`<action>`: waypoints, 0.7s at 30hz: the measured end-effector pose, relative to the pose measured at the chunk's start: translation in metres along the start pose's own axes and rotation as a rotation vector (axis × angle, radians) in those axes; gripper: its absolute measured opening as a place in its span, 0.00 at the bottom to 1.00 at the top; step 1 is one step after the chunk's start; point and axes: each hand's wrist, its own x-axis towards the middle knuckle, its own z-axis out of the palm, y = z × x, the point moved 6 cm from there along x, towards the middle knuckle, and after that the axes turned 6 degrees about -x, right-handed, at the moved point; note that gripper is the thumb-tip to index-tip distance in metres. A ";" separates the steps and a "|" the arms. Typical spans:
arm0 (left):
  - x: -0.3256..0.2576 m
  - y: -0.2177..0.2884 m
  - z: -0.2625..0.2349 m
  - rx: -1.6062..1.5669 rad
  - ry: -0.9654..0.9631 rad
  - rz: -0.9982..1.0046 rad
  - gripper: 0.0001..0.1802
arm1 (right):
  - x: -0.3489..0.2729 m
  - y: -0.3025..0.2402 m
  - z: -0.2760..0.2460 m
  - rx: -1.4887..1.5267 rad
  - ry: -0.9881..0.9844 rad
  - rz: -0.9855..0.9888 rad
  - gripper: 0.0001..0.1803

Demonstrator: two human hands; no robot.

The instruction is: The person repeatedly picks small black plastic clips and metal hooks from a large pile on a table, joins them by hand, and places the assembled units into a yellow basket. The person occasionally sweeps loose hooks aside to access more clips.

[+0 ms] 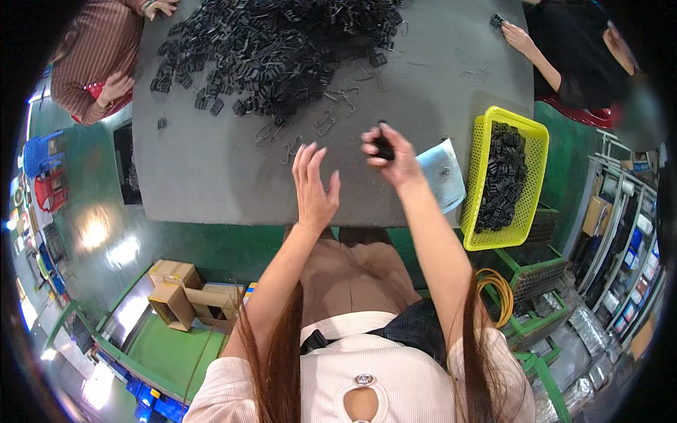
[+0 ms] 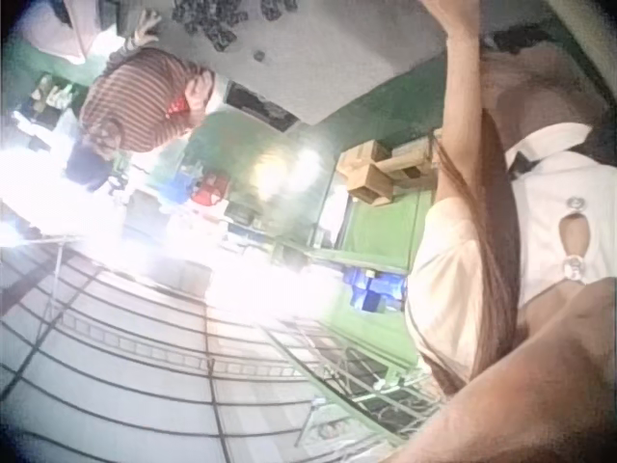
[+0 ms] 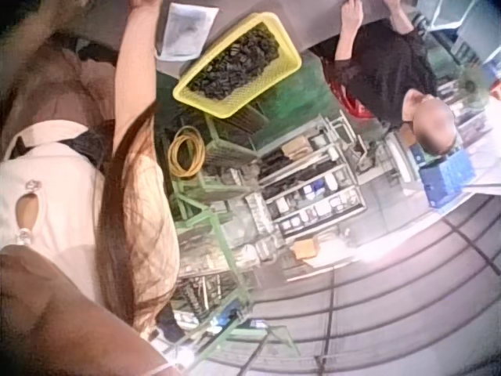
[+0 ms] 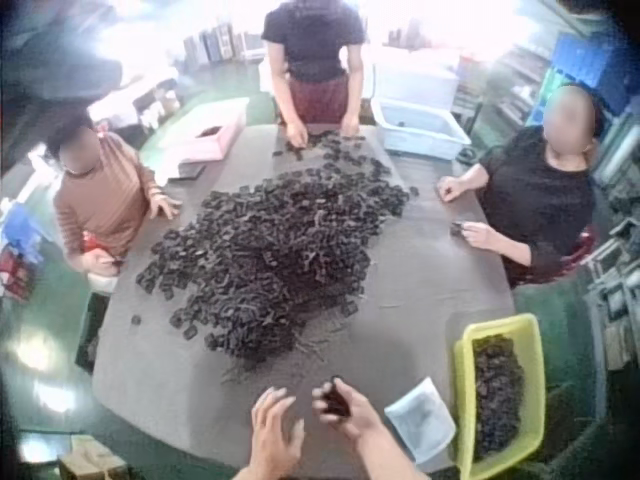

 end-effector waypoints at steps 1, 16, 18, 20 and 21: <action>-0.025 -0.019 0.012 0.062 -0.001 -0.099 0.37 | -0.015 -0.024 -0.010 -0.001 -0.079 -0.049 0.12; 0.081 -0.039 0.122 0.398 0.016 -0.106 0.49 | -0.095 -0.116 -0.041 -1.914 0.858 -0.641 0.27; 0.091 -0.037 0.123 0.372 0.012 -0.036 0.45 | -0.058 -0.098 -0.058 -2.051 1.029 -0.520 0.29; 0.098 -0.037 0.127 0.327 -0.062 0.085 0.42 | -0.025 -0.085 -0.081 -2.138 1.222 -0.314 0.31; 0.102 -0.036 0.127 0.241 -0.091 0.132 0.41 | -0.010 -0.082 -0.069 -2.108 1.040 -0.429 0.32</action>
